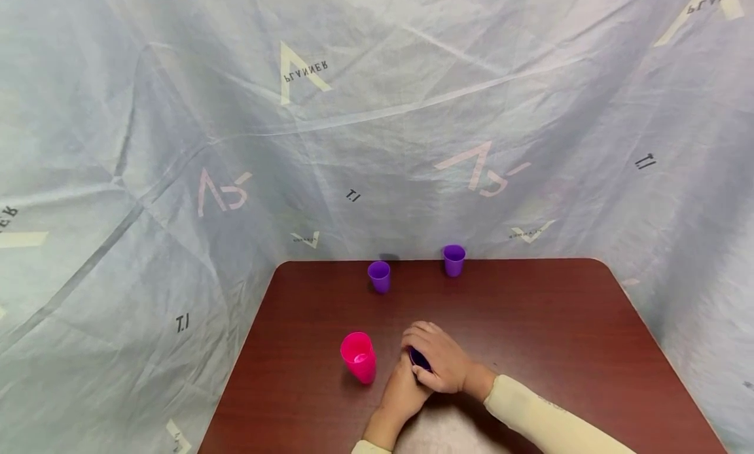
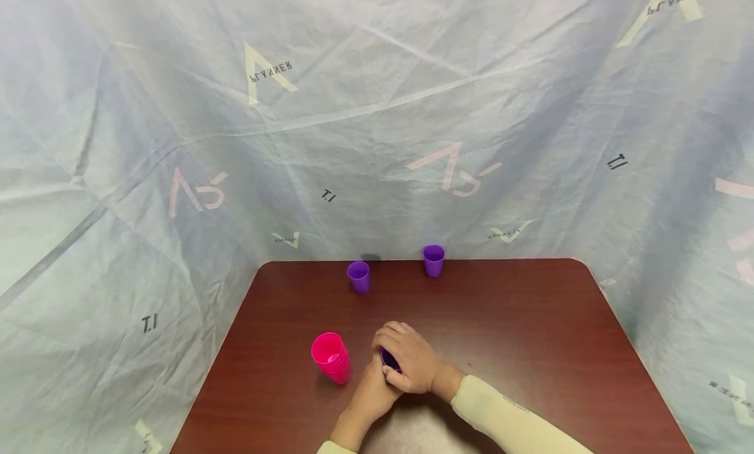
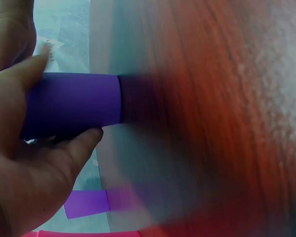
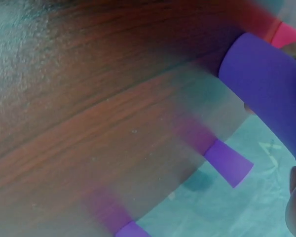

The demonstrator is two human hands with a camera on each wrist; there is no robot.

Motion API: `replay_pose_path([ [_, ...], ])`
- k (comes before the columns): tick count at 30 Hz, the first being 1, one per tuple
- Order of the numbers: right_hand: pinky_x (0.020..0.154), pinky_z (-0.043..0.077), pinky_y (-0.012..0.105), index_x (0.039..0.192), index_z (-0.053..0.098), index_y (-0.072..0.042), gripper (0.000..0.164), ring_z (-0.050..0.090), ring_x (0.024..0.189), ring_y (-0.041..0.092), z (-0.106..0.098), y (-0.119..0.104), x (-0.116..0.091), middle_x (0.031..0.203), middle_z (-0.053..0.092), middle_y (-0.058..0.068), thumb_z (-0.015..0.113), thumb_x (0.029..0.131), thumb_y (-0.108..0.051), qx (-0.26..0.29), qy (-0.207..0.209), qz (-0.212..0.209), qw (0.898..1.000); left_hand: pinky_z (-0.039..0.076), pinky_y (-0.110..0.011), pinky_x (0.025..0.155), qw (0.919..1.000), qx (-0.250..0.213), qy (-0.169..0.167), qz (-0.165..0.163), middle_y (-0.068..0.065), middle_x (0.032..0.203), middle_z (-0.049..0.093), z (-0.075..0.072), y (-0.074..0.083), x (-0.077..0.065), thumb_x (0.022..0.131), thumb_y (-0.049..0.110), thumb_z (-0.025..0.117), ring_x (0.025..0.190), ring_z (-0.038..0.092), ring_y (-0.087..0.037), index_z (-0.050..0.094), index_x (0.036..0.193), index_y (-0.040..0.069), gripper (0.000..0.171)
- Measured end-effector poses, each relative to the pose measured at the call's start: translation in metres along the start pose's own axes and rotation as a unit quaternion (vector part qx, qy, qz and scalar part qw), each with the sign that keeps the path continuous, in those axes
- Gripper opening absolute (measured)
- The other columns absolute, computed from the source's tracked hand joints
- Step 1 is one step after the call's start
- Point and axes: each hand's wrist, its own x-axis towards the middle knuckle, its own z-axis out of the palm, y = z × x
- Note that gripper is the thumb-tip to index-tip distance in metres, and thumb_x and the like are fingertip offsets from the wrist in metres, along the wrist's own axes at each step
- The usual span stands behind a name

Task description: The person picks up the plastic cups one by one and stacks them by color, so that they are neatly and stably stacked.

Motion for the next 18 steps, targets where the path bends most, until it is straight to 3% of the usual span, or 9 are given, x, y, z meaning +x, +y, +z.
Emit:
replay_pose_path([
  [3, 0.111, 0.047, 0.051, 0.131, 0.064, -0.009, 0.048, 0.06, 0.132, 0.03, -0.0003, 0.0005, 0.0035, 0.131, 0.068, 0.005, 0.059, 0.091, -0.036, 0.004, -0.016, -0.011, 1.0, 0.06, -0.045, 0.098, 0.9992, 0.015, 0.034, 0.015, -0.021, 0.125, 0.073, -0.0008, -0.0019, -0.0002, 0.084, 0.02, 0.083, 0.113, 0.073, -0.032, 0.049, 0.14, -0.007, 0.07],
  [8, 0.115, 0.043, 0.058, 0.135, 0.064, -0.006, 0.055, 0.055, 0.141, 0.035, -0.0012, 0.0015, 0.0043, 0.138, 0.066, 0.007, 0.06, 0.094, -0.043, 0.011, -0.022, -0.017, 1.0, 0.063, -0.04, 0.085, 0.994, 0.04, 0.081, 0.062, -0.016, 0.107, 0.078, 0.0024, -0.0072, 0.0008, 0.08, 0.018, 0.086, 0.098, 0.077, -0.029, 0.062, 0.125, -0.002, 0.054],
  [13, 0.117, 0.038, 0.063, 0.143, 0.06, -0.014, 0.059, 0.045, 0.15, 0.036, -0.0054, 0.002, 0.0034, 0.149, 0.06, 0.007, 0.064, 0.094, -0.047, 0.022, -0.03, 0.005, 0.999, 0.063, -0.035, 0.084, 0.9951, 0.029, 0.072, 0.061, -0.011, 0.104, 0.08, 0.005, -0.0068, 0.0023, 0.081, 0.022, 0.087, 0.096, 0.078, -0.023, 0.066, 0.121, 0.004, 0.049],
  [18, 0.119, 0.034, 0.066, 0.147, 0.057, -0.019, 0.057, 0.039, 0.154, 0.037, -0.0102, 0.006, 0.0048, 0.155, 0.055, 0.006, 0.063, 0.096, -0.044, 0.016, -0.042, 0.034, 0.998, 0.063, -0.034, 0.087, 0.9986, 0.0, 0.048, 0.021, -0.011, 0.107, 0.081, 0.0044, -0.0005, 0.0034, 0.079, 0.027, 0.088, 0.099, 0.079, -0.021, 0.067, 0.124, 0.004, 0.054],
])
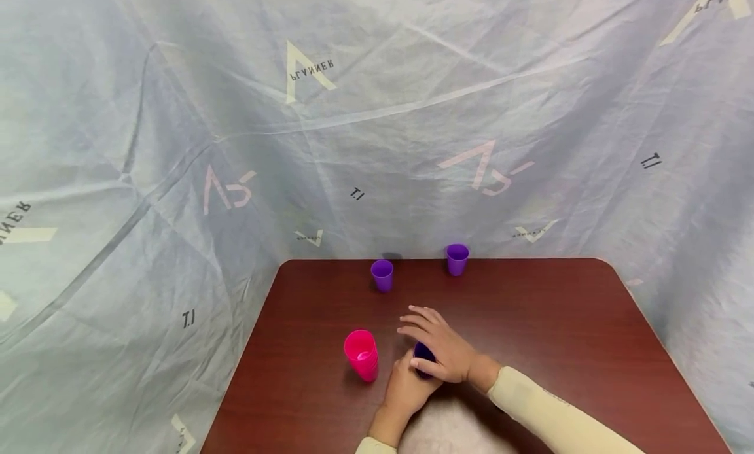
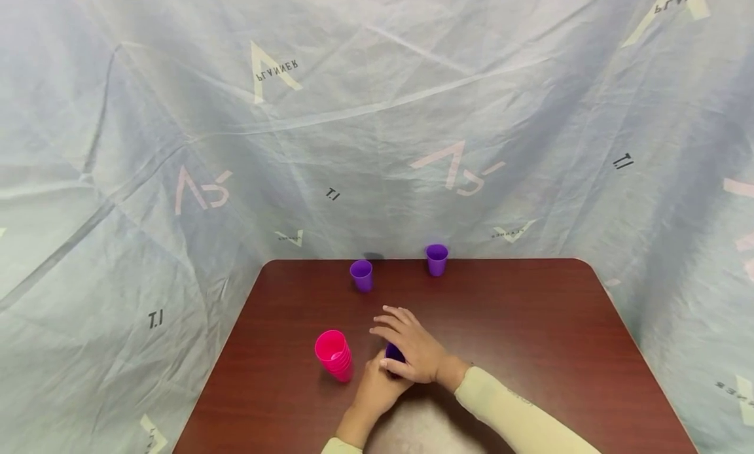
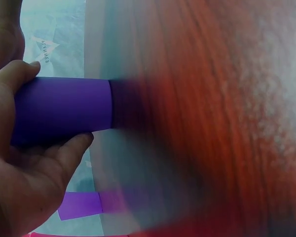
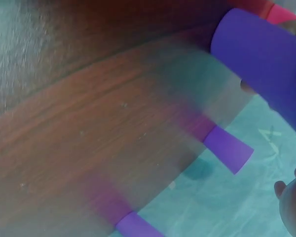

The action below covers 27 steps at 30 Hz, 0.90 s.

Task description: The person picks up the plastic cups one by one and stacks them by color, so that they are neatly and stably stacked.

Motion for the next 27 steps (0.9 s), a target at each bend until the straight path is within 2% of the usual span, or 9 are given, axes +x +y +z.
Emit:
replay_pose_path([
  [5, 0.12, 0.032, 0.065, 0.147, 0.057, -0.02, 0.054, 0.039, 0.154, 0.036, -0.001, 0.01, 0.001, 0.155, 0.055, 0.006, 0.062, 0.097, -0.038, 0.005, -0.003, 0.02, 1.0, 0.062, -0.031, 0.085, 0.9982, -0.032, -0.006, -0.05, -0.008, 0.104, 0.082, 0.001, 0.002, 0.001, 0.076, 0.026, 0.09, 0.095, 0.078, -0.016, 0.068, 0.122, 0.01, 0.053],
  [11, 0.12, 0.033, 0.065, 0.147, 0.058, -0.019, 0.054, 0.038, 0.154, 0.037, -0.002, 0.022, 0.003, 0.154, 0.056, 0.007, 0.068, 0.095, -0.029, -0.002, 0.008, 0.04, 0.999, 0.06, -0.03, 0.087, 0.9964, -0.048, 0.0, -0.071, -0.004, 0.106, 0.081, 0.001, 0.001, 0.0, 0.077, 0.031, 0.092, 0.096, 0.075, -0.01, 0.067, 0.127, 0.015, 0.058],
  [19, 0.123, 0.03, 0.062, 0.146, 0.059, -0.014, 0.049, 0.038, 0.155, 0.038, -0.01, 0.039, 0.015, 0.155, 0.056, 0.009, 0.065, 0.101, -0.035, -0.035, 0.013, 0.073, 0.997, 0.06, -0.034, 0.09, 0.9966, -0.033, -0.01, -0.075, -0.003, 0.111, 0.081, 0.001, 0.003, 0.0, 0.078, 0.036, 0.092, 0.102, 0.075, -0.013, 0.066, 0.131, 0.013, 0.063],
  [27, 0.123, 0.03, 0.069, 0.152, 0.054, -0.013, 0.057, 0.034, 0.158, 0.04, -0.008, 0.05, 0.04, 0.166, 0.046, 0.012, 0.062, 0.103, -0.042, -0.053, -0.007, 0.084, 0.995, 0.061, -0.035, 0.089, 0.997, -0.009, -0.007, -0.077, -0.004, 0.11, 0.08, 0.003, 0.004, 0.0, 0.077, 0.035, 0.092, 0.101, 0.076, -0.017, 0.066, 0.129, 0.013, 0.061],
])
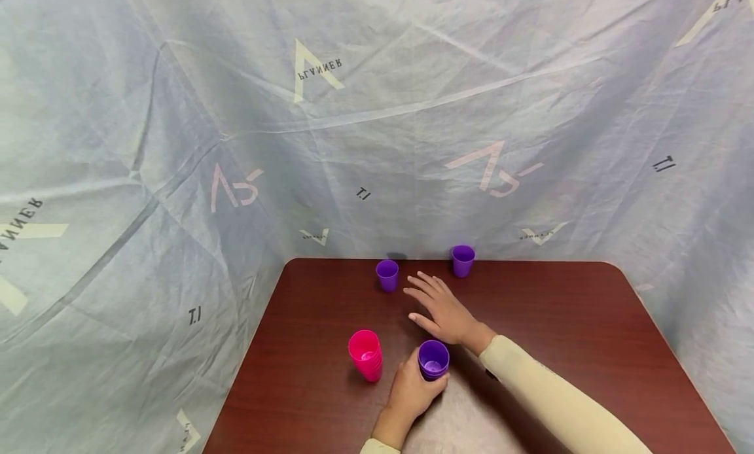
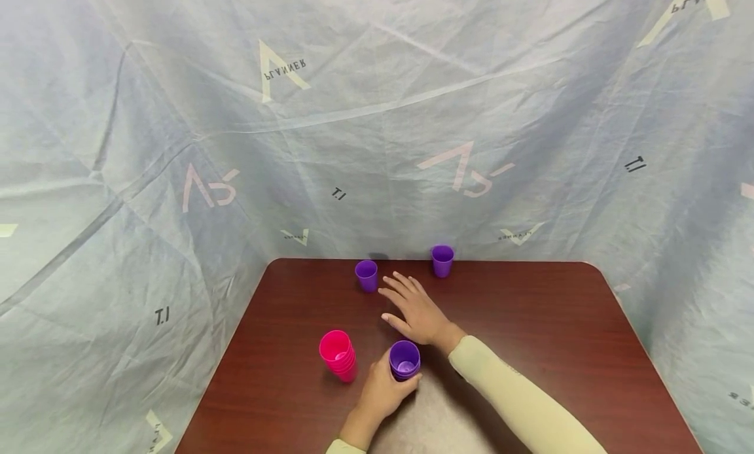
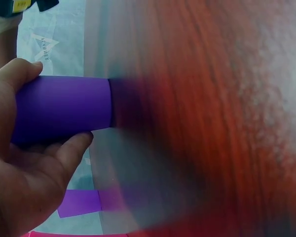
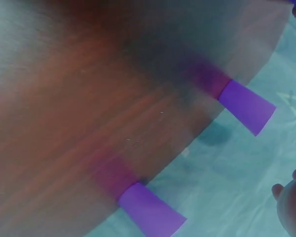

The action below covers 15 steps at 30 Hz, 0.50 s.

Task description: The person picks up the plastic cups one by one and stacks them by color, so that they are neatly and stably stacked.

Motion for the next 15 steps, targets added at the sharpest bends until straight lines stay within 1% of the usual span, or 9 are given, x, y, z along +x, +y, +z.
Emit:
replay_pose_path([
  [4, 0.126, 0.026, 0.068, 0.158, 0.048, -0.015, 0.062, 0.029, 0.162, 0.038, 0.006, 0.003, 0.016, 0.171, 0.039, 0.01, 0.058, 0.105, -0.046, -0.01, -0.038, 0.007, 0.999, 0.061, -0.035, 0.088, 1.0, -0.006, 0.005, -0.003, -0.004, 0.109, 0.08, 0.0, 0.001, 0.0, 0.077, 0.034, 0.092, 0.1, 0.076, -0.017, 0.066, 0.127, 0.014, 0.059],
  [7, 0.127, 0.025, 0.068, 0.161, 0.044, -0.015, 0.064, 0.028, 0.162, 0.039, 0.011, 0.007, 0.025, 0.171, 0.037, 0.012, 0.058, 0.106, -0.046, -0.017, -0.057, 0.001, 0.998, 0.061, -0.035, 0.088, 0.9999, -0.006, 0.006, -0.008, -0.002, 0.108, 0.08, 0.0, 0.002, -0.001, 0.077, 0.034, 0.092, 0.099, 0.076, -0.016, 0.066, 0.126, 0.015, 0.059],
  [10, 0.126, 0.026, 0.068, 0.161, 0.043, -0.014, 0.065, 0.029, 0.161, 0.041, 0.017, 0.009, 0.033, 0.17, 0.038, 0.015, 0.058, 0.106, -0.045, -0.019, -0.064, -0.009, 0.998, 0.06, -0.034, 0.086, 0.9999, -0.001, 0.007, -0.011, -0.001, 0.107, 0.081, 0.001, 0.001, -0.001, 0.076, 0.035, 0.091, 0.098, 0.076, -0.015, 0.066, 0.126, 0.016, 0.059],
  [15, 0.126, 0.026, 0.069, 0.162, 0.042, -0.014, 0.067, 0.027, 0.162, 0.041, 0.023, 0.012, 0.045, 0.171, 0.036, 0.016, 0.06, 0.105, -0.044, -0.019, -0.077, -0.02, 0.997, 0.06, -0.034, 0.087, 0.9999, -0.001, 0.004, -0.016, -0.003, 0.107, 0.081, 0.0, 0.003, -0.001, 0.076, 0.036, 0.092, 0.098, 0.076, -0.016, 0.066, 0.127, 0.014, 0.061],
])
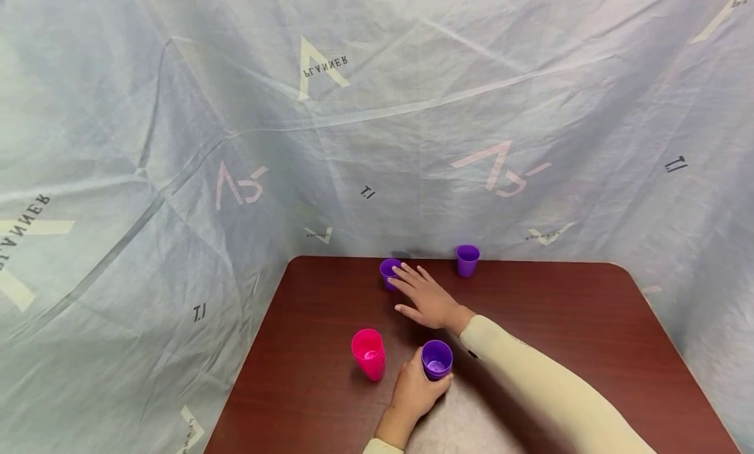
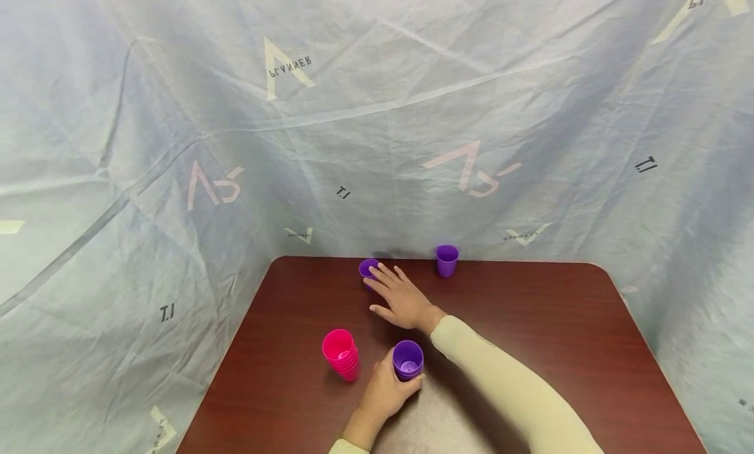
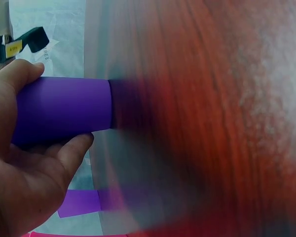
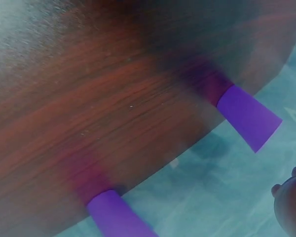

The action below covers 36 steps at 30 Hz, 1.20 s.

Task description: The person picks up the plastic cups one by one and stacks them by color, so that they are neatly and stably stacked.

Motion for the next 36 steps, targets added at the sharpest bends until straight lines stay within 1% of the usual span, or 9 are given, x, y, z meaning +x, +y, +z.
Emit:
replay_pose_path([
  [4, 0.128, 0.023, 0.066, 0.165, 0.037, -0.015, 0.069, 0.023, 0.164, 0.039, 0.003, 0.002, 0.011, 0.174, 0.031, 0.015, 0.057, 0.106, -0.047, -0.012, -0.03, 0.005, 0.999, 0.061, -0.034, 0.088, 1.0, 0.0, -0.003, -0.003, -0.003, 0.109, 0.08, -0.001, 0.0, 0.002, 0.076, 0.037, 0.092, 0.1, 0.076, -0.015, 0.066, 0.127, 0.014, 0.062],
  [7, 0.131, 0.019, 0.062, 0.167, 0.03, -0.017, 0.072, 0.017, 0.166, 0.036, 0.005, 0.005, 0.018, 0.177, 0.024, 0.013, 0.052, 0.108, -0.051, -0.024, -0.061, 0.023, 0.998, 0.06, -0.033, 0.09, 1.0, -0.003, -0.006, -0.005, -0.002, 0.11, 0.08, 0.0, 0.0, 0.003, 0.076, 0.038, 0.092, 0.102, 0.075, -0.013, 0.066, 0.129, 0.015, 0.063],
  [11, 0.134, 0.017, 0.057, 0.169, 0.023, -0.018, 0.075, 0.013, 0.167, 0.033, 0.008, 0.008, 0.025, 0.179, 0.017, 0.01, 0.049, 0.108, -0.053, -0.034, -0.089, 0.046, 0.994, 0.06, -0.032, 0.092, 0.9999, -0.01, -0.009, -0.002, 0.0, 0.111, 0.08, 0.001, -0.001, 0.004, 0.076, 0.038, 0.091, 0.103, 0.075, -0.012, 0.066, 0.13, 0.016, 0.064],
  [15, 0.133, 0.018, 0.059, 0.17, 0.021, -0.016, 0.077, 0.014, 0.166, 0.036, 0.015, 0.01, 0.031, 0.179, 0.017, 0.013, 0.052, 0.108, -0.05, -0.034, -0.096, 0.043, 0.994, 0.06, -0.033, 0.092, 0.9998, -0.017, -0.008, -0.006, 0.0, 0.111, 0.08, 0.0, -0.002, 0.003, 0.075, 0.037, 0.092, 0.103, 0.075, -0.013, 0.066, 0.131, 0.016, 0.065],
  [18, 0.131, 0.02, 0.061, 0.169, 0.022, -0.013, 0.078, 0.016, 0.165, 0.039, 0.021, 0.011, 0.035, 0.178, 0.018, 0.016, 0.053, 0.107, -0.049, -0.027, -0.091, 0.037, 0.995, 0.06, -0.033, 0.091, 0.9998, -0.019, -0.002, -0.008, -0.001, 0.112, 0.08, -0.002, -0.004, 0.002, 0.075, 0.036, 0.092, 0.102, 0.075, -0.013, 0.066, 0.131, 0.016, 0.065],
  [21, 0.131, 0.02, 0.061, 0.169, 0.022, -0.012, 0.078, 0.016, 0.165, 0.039, 0.024, 0.011, 0.039, 0.178, 0.018, 0.015, 0.052, 0.107, -0.05, -0.028, -0.091, 0.043, 0.995, 0.06, -0.032, 0.091, 0.9999, -0.015, 0.0, -0.003, -0.001, 0.111, 0.08, -0.003, -0.004, 0.003, 0.075, 0.036, 0.092, 0.102, 0.075, -0.013, 0.066, 0.131, 0.015, 0.064],
  [26, 0.131, 0.021, 0.061, 0.17, 0.019, -0.013, 0.079, 0.014, 0.166, 0.038, 0.026, 0.009, 0.049, 0.179, 0.015, 0.013, 0.049, 0.108, -0.053, -0.045, -0.107, 0.055, 0.992, 0.06, -0.032, 0.092, 0.9999, -0.015, -0.002, 0.007, -0.001, 0.112, 0.08, -0.003, -0.004, 0.003, 0.077, 0.035, 0.091, 0.103, 0.075, -0.014, 0.066, 0.131, 0.015, 0.064],
  [31, 0.131, 0.021, 0.062, 0.171, 0.015, -0.014, 0.082, 0.012, 0.166, 0.038, 0.029, 0.01, 0.057, 0.179, 0.013, 0.013, 0.054, 0.107, -0.048, -0.047, -0.12, 0.078, 0.989, 0.06, -0.031, 0.092, 0.9997, -0.02, 0.002, 0.011, -0.001, 0.111, 0.08, -0.001, -0.004, 0.002, 0.076, 0.034, 0.092, 0.102, 0.076, -0.014, 0.066, 0.131, 0.015, 0.063],
  [36, 0.131, 0.02, 0.063, 0.17, 0.015, -0.012, 0.085, 0.012, 0.166, 0.04, 0.038, 0.014, 0.056, 0.179, 0.012, 0.015, 0.061, 0.105, -0.043, -0.046, -0.12, 0.095, 0.987, 0.06, -0.029, 0.09, 0.9998, -0.017, -0.004, 0.005, 0.002, 0.108, 0.08, 0.0, -0.004, 0.001, 0.076, 0.035, 0.092, 0.1, 0.074, -0.008, 0.067, 0.128, 0.018, 0.06],
])
